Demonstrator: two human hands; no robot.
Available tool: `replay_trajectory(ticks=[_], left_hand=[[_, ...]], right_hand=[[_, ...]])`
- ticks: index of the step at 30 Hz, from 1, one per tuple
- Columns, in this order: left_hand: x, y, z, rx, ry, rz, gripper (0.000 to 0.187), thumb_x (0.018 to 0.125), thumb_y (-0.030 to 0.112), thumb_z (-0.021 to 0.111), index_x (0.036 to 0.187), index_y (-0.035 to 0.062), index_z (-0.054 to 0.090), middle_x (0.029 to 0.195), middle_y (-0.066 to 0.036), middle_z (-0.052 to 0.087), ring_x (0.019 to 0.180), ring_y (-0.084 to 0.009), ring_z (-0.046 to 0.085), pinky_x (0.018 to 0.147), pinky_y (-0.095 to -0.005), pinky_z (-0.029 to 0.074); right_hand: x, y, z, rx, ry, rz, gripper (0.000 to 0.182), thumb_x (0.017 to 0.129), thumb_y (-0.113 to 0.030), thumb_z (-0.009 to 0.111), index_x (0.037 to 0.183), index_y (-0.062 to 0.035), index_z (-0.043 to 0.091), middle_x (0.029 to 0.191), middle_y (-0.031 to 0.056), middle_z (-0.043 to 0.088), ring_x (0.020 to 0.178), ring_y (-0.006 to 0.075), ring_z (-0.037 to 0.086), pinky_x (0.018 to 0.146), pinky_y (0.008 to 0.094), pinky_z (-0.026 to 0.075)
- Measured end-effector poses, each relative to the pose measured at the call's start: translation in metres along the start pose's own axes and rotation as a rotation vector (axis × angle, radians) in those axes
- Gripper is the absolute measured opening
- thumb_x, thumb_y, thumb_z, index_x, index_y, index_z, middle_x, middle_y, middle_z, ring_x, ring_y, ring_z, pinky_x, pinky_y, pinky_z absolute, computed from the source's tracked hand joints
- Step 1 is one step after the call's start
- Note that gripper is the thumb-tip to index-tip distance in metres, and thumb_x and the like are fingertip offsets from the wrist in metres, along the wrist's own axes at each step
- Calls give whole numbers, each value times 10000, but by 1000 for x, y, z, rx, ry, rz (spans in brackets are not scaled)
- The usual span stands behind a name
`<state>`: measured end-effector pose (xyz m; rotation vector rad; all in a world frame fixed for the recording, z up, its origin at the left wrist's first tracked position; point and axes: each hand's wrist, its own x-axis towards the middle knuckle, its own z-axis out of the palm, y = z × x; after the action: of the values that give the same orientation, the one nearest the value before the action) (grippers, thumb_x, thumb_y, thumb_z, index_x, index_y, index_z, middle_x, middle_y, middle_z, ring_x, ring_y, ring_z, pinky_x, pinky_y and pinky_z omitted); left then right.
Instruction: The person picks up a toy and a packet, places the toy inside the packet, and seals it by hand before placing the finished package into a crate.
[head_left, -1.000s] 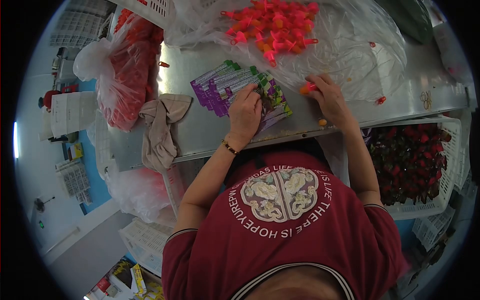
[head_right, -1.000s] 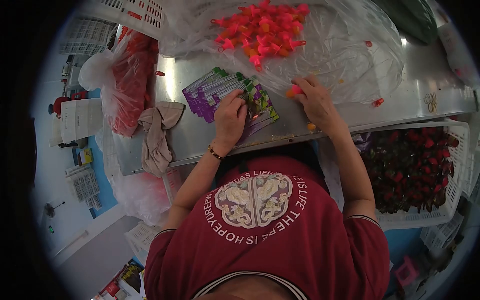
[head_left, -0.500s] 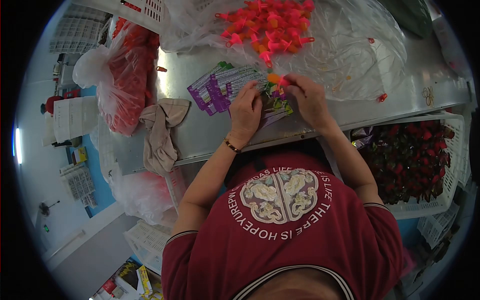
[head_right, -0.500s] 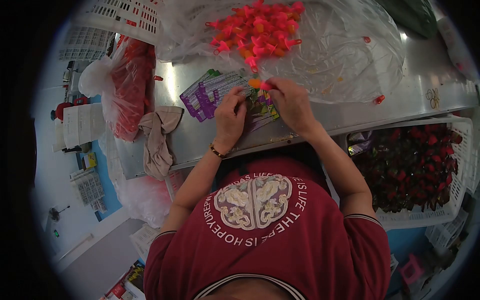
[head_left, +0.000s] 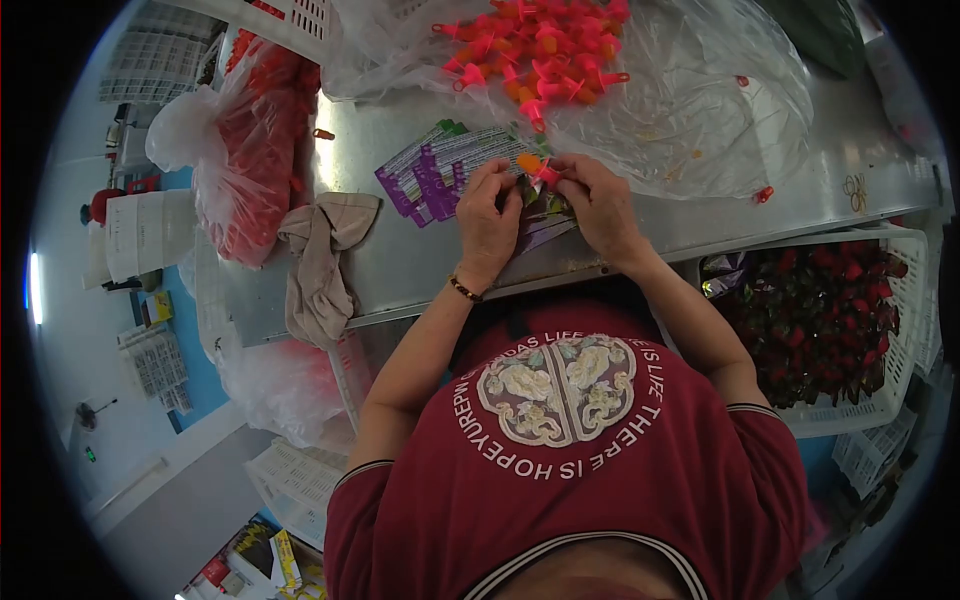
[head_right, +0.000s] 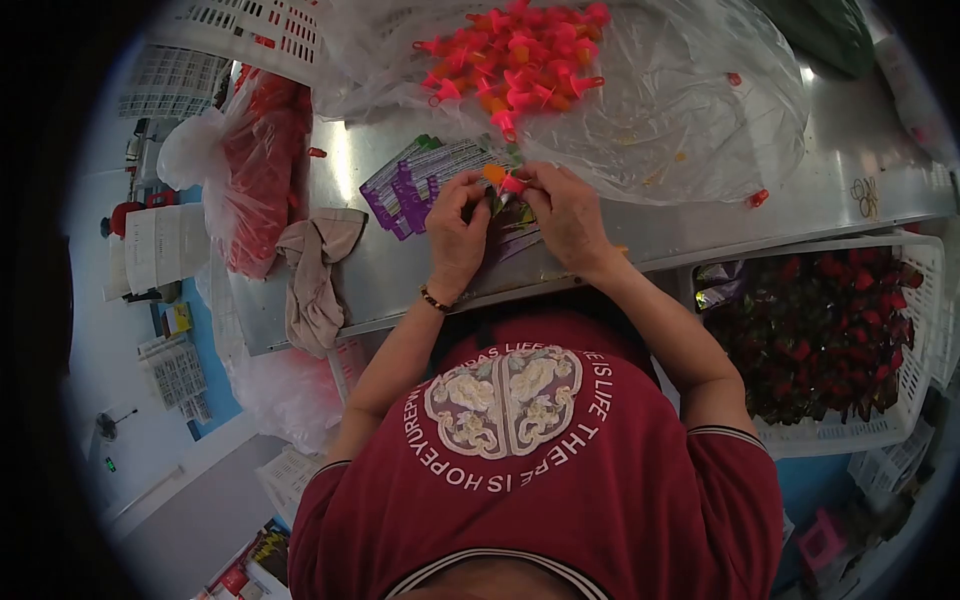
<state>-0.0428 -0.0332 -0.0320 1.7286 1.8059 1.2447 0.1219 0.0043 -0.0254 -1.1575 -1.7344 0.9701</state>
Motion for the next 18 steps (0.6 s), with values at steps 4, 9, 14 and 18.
replay_trajectory(ticks=[4, 9, 14, 18], left_hand=[[-2, -4, 0, -48, 29, -31, 76, 768, -22, 628, 836, -29, 596, 1036, -145, 648, 884, -283, 645, 738, -326, 511], [-2, -6, 3, -80, 32, -66, 68, 773, -22, 626, 830, -29, 590, 1032, -134, 649, 872, -275, 644, 731, -325, 512], [-3, -4, 2, -55, 60, -28, 63, 774, -16, 634, 813, -31, 586, 1021, -134, 649, 848, -263, 647, 717, -323, 512], [-3, -5, 2, -58, 50, 13, 67, 774, -15, 638, 818, -32, 589, 1020, -135, 647, 826, -255, 647, 703, -316, 510]], right_hand=[[-6, -3, -1, -200, 2, -120, 179, 775, -36, 644, 951, -53, 615, 802, 91, 647, 794, 291, 590, 740, 401, 464], [-8, -2, -9, -245, 6, -136, 174, 765, -39, 651, 932, -68, 613, 766, 62, 642, 763, 259, 572, 727, 375, 437], [-7, 0, -7, -262, 27, -179, 171, 765, -44, 649, 928, -82, 616, 755, 45, 643, 759, 237, 568, 735, 356, 414], [-6, 0, -11, -336, -60, -171, 165, 781, -62, 663, 944, -76, 638, 783, 66, 637, 780, 255, 563, 764, 363, 418]])
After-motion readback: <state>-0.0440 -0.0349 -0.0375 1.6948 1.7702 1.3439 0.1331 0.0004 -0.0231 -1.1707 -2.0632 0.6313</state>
